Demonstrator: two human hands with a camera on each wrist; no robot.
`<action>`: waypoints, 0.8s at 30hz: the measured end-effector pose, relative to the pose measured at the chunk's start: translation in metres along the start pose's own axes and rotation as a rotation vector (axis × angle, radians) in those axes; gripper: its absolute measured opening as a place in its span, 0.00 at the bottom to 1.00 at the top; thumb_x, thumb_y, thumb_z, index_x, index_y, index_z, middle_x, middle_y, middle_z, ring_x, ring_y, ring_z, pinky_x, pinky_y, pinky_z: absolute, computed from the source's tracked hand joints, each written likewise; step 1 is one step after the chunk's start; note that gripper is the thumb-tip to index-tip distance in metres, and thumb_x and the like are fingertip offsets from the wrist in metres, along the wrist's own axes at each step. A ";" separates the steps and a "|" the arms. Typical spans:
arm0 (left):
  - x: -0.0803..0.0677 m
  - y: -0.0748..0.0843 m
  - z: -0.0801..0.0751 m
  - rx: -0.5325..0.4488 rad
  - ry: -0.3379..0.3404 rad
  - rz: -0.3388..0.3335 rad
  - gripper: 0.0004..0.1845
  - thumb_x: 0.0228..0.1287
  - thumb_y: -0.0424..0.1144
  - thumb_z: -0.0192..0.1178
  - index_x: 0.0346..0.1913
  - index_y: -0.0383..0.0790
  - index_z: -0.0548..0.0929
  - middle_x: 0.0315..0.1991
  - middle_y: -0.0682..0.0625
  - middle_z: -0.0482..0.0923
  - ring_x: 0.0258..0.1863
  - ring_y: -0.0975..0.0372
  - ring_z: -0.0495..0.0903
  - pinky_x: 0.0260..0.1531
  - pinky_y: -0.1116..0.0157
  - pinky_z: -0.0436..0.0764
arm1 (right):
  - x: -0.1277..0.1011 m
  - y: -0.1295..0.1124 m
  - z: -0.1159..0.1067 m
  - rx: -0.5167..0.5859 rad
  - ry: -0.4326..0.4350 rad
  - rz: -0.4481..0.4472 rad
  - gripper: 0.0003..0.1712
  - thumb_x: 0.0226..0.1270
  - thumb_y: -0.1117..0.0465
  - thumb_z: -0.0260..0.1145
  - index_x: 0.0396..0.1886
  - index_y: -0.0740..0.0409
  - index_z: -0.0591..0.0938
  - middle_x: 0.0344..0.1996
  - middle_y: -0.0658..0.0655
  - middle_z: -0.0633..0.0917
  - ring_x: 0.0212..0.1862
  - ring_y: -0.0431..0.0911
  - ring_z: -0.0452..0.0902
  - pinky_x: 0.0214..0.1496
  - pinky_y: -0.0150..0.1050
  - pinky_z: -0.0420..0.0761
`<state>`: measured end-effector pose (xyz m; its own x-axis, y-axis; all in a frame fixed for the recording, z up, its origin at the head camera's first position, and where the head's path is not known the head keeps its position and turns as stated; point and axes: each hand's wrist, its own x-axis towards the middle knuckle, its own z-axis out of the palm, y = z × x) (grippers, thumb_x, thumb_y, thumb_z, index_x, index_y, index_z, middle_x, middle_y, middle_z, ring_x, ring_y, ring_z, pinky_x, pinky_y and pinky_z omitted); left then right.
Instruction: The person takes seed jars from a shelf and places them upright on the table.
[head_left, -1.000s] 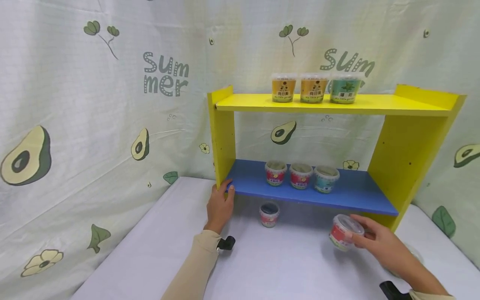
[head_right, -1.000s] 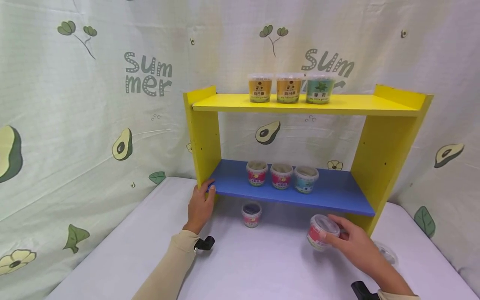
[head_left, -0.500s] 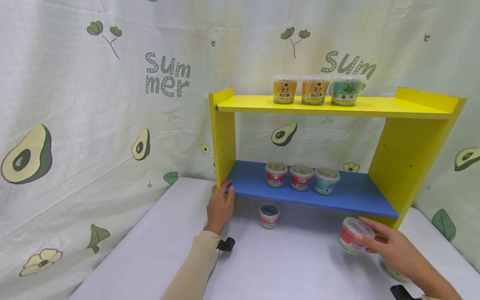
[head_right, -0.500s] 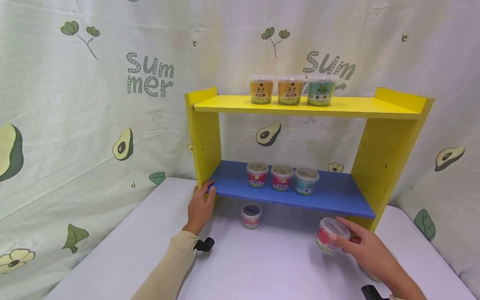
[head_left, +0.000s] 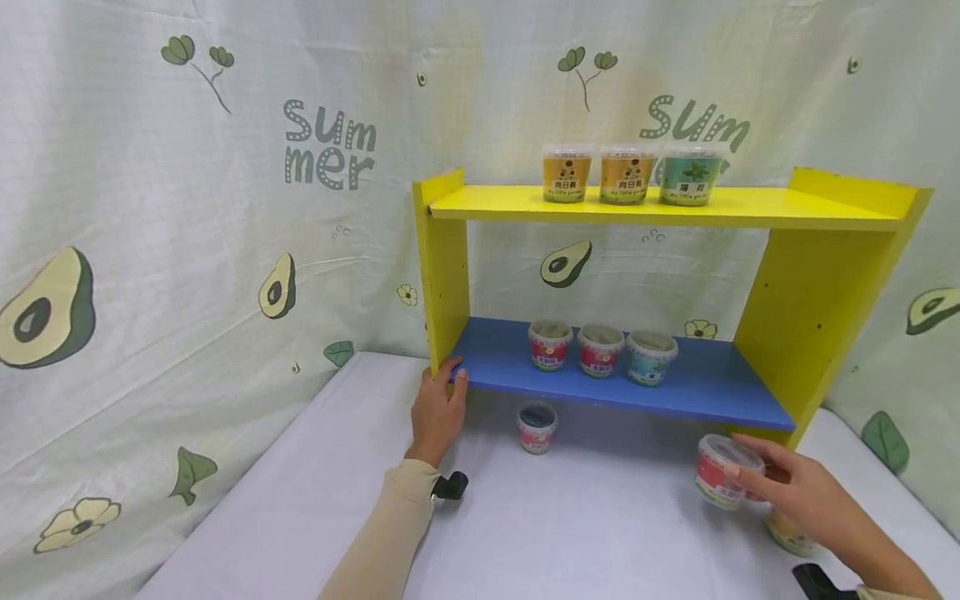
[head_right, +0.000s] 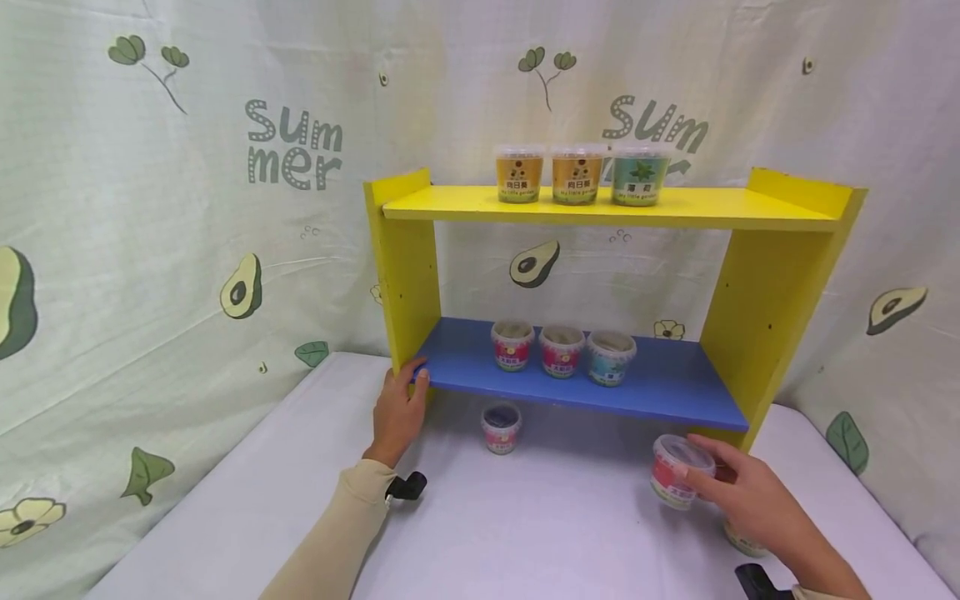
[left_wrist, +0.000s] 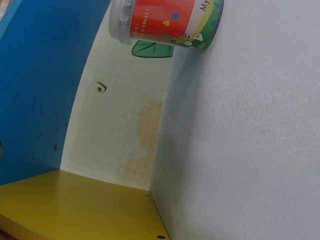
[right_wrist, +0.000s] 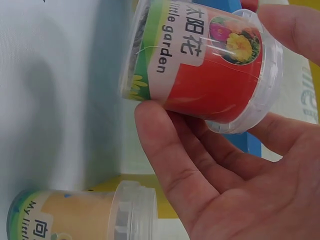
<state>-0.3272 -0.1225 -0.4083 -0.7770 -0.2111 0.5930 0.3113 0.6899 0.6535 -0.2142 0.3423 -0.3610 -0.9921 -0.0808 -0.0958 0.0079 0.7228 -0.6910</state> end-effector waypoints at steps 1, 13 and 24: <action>0.000 0.000 0.000 0.001 0.004 0.002 0.21 0.77 0.54 0.49 0.64 0.53 0.79 0.53 0.40 0.75 0.40 0.50 0.79 0.38 0.49 0.79 | 0.000 0.001 -0.001 0.001 -0.002 -0.001 0.48 0.76 0.40 0.57 0.74 0.75 0.56 0.56 0.73 0.78 0.47 0.51 0.81 0.47 0.48 0.84; 0.001 0.001 -0.003 -0.006 0.013 0.005 0.21 0.77 0.54 0.50 0.64 0.53 0.80 0.50 0.40 0.75 0.37 0.50 0.78 0.36 0.50 0.78 | -0.001 0.003 -0.006 -0.092 0.003 -0.045 0.48 0.73 0.41 0.61 0.73 0.76 0.59 0.60 0.78 0.72 0.52 0.57 0.77 0.45 0.45 0.82; 0.002 0.000 -0.002 -0.013 -0.015 -0.002 0.22 0.77 0.56 0.47 0.65 0.54 0.78 0.51 0.41 0.74 0.39 0.51 0.77 0.38 0.51 0.78 | -0.001 0.004 0.001 -0.073 -0.013 -0.098 0.47 0.70 0.48 0.67 0.72 0.75 0.58 0.60 0.75 0.72 0.50 0.56 0.76 0.40 0.38 0.80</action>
<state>-0.3280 -0.1243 -0.4064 -0.7857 -0.2018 0.5848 0.3169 0.6806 0.6606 -0.2133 0.3443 -0.3645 -0.9859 -0.1622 -0.0404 -0.0985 0.7590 -0.6436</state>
